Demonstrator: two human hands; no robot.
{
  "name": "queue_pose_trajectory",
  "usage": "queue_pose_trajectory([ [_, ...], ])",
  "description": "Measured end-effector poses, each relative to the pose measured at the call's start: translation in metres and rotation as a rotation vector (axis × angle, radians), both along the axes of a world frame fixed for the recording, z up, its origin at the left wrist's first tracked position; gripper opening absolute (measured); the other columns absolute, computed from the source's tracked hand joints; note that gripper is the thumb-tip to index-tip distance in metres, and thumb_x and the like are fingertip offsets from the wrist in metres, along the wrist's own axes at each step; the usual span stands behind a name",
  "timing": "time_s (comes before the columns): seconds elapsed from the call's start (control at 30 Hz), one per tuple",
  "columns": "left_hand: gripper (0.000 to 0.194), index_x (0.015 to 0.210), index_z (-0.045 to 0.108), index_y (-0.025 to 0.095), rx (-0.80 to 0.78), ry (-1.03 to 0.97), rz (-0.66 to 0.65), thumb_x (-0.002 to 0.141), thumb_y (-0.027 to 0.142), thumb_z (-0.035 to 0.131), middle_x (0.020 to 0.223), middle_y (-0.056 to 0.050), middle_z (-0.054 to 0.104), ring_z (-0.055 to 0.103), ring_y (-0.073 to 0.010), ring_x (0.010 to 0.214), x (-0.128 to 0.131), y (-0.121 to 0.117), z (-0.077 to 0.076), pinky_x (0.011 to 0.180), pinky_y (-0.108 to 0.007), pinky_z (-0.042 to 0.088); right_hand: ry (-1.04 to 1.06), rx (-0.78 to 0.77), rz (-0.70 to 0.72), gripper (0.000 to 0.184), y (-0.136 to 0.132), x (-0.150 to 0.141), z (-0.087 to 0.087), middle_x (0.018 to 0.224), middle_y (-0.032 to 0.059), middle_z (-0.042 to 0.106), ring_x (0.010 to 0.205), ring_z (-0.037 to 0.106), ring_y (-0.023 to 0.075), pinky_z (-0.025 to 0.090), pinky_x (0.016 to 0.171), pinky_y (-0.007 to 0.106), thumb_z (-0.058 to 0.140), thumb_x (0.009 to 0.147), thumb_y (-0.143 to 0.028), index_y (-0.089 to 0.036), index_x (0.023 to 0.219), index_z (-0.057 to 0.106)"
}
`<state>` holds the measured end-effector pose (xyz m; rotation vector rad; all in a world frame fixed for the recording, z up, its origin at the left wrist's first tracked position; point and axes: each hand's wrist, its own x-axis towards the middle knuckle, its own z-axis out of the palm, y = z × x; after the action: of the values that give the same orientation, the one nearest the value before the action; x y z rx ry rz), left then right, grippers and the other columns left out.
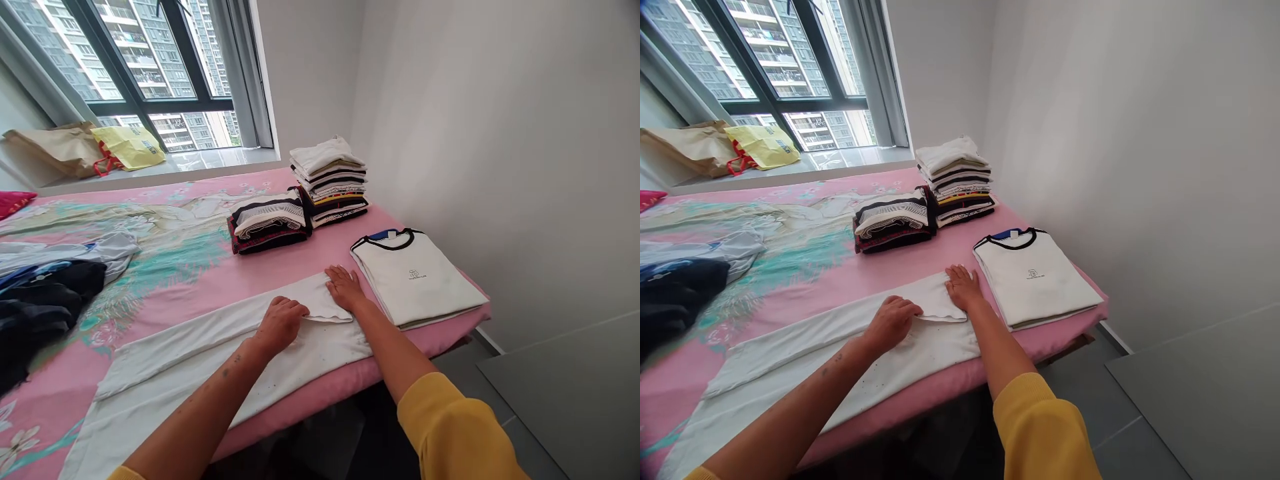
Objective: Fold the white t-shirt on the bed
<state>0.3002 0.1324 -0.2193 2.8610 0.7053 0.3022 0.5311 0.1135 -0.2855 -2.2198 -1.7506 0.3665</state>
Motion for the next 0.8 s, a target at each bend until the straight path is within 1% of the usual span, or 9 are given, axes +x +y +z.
queue_pose_trajectory([
  [0.17, 0.029, 0.073, 0.068, 0.025, -0.113, 0.169, -0.116, 0.068, 0.007, 0.046, 0.077, 0.0, 0.067, 0.058, -0.0181, 0.078, -0.005, -0.003, 0.018, 0.081, -0.035, 0.041, 0.006, 0.017, -0.002, 0.051, 0.001, 0.0, -0.001, 0.152, -0.0015, 0.017, 0.139, 0.007, 0.0143, 0.0, 0.111, 0.048, 0.02, 0.093, -0.039, -0.028, 0.143, 0.024],
  [0.27, 0.033, 0.081, 0.068, 0.023, -0.123, 0.08, -0.066, 0.069, 0.006, 0.044, 0.084, -0.002, 0.067, 0.059, -0.0189, 0.085, 0.01, -0.004, 0.024, 0.082, -0.033, 0.044, 0.005, 0.02, 0.001, 0.051, 0.001, 0.0, 0.0, 0.152, -0.0015, 0.017, 0.139, 0.006, 0.0144, -0.001, 0.111, 0.048, 0.02, 0.093, -0.039, -0.028, 0.143, 0.023],
  [0.33, 0.039, 0.094, 0.067, 0.022, -0.127, -0.011, -0.003, 0.072, 0.004, 0.04, 0.097, -0.003, 0.066, 0.058, -0.0177, 0.095, 0.031, -0.005, 0.019, 0.086, -0.031, 0.045, 0.002, 0.02, 0.002, 0.051, 0.001, -0.001, 0.0, 0.152, -0.0015, 0.016, 0.139, 0.006, 0.0148, -0.001, 0.111, 0.048, 0.019, 0.093, -0.039, -0.028, 0.143, 0.022],
  [0.4, 0.04, 0.104, 0.063, 0.02, -0.128, -0.054, 0.078, 0.077, 0.005, 0.038, 0.108, -0.006, 0.064, 0.055, -0.0173, 0.103, 0.053, -0.007, 0.007, 0.092, -0.032, 0.042, -0.003, 0.019, 0.006, 0.052, 0.0, -0.001, 0.001, 0.152, -0.0013, 0.016, 0.139, 0.006, 0.0149, -0.001, 0.111, 0.048, 0.018, 0.093, -0.039, -0.027, 0.144, 0.022],
  [0.5, 0.038, 0.118, 0.055, 0.015, -0.111, -0.054, 0.195, 0.082, 0.022, 0.046, 0.123, -0.013, 0.055, 0.047, -0.0264, 0.117, 0.073, -0.018, -0.018, 0.103, -0.048, 0.032, -0.014, 0.022, 0.011, 0.052, -0.001, -0.001, 0.001, 0.152, -0.0012, 0.017, 0.139, 0.007, 0.0148, 0.0, 0.111, 0.047, 0.018, 0.093, -0.038, -0.027, 0.144, 0.022],
  [0.57, 0.05, 0.127, 0.048, 0.017, -0.104, -0.023, 0.216, 0.081, 0.036, 0.052, 0.135, -0.014, 0.046, 0.035, -0.0337, 0.128, 0.073, -0.029, -0.03, 0.105, -0.06, 0.02, -0.02, 0.027, 0.01, 0.052, -0.001, -0.001, 0.001, 0.152, -0.0014, 0.017, 0.139, 0.007, 0.0147, 0.001, 0.111, 0.047, 0.019, 0.093, -0.038, -0.027, 0.144, 0.022],
  [0.6, 0.053, 0.128, 0.047, 0.02, -0.102, -0.007, 0.2, 0.08, 0.041, 0.053, 0.138, -0.012, 0.043, 0.031, -0.0348, 0.13, 0.069, -0.035, -0.033, 0.105, -0.062, 0.015, -0.022, 0.03, 0.009, 0.051, -0.001, -0.001, 0.001, 0.152, -0.0016, 0.017, 0.139, 0.007, 0.0147, 0.001, 0.111, 0.047, 0.019, 0.093, -0.038, -0.027, 0.144, 0.022],
  [0.67, 0.048, 0.124, 0.05, 0.024, -0.11, 0.009, 0.135, 0.08, 0.043, 0.053, 0.134, -0.009, 0.048, 0.035, -0.0322, 0.127, 0.059, -0.042, -0.032, 0.106, -0.059, 0.016, -0.023, 0.037, 0.004, 0.051, -0.001, -0.001, 0.001, 0.152, -0.0015, 0.017, 0.139, 0.006, 0.0146, 0.001, 0.111, 0.047, 0.019, 0.093, -0.038, -0.028, 0.144, 0.022],
  [0.8, 0.036, 0.113, 0.057, 0.019, -0.119, -0.009, 0.099, 0.079, 0.031, 0.052, 0.108, -0.008, 0.059, 0.051, -0.0244, 0.103, 0.046, -0.039, -0.018, 0.095, -0.042, 0.036, -0.025, 0.051, -0.006, 0.051, -0.002, -0.002, 0.0, 0.152, -0.0014, 0.018, 0.139, 0.006, 0.0146, 0.0, 0.111, 0.046, 0.019, 0.094, -0.039, -0.027, 0.143, 0.023],
])
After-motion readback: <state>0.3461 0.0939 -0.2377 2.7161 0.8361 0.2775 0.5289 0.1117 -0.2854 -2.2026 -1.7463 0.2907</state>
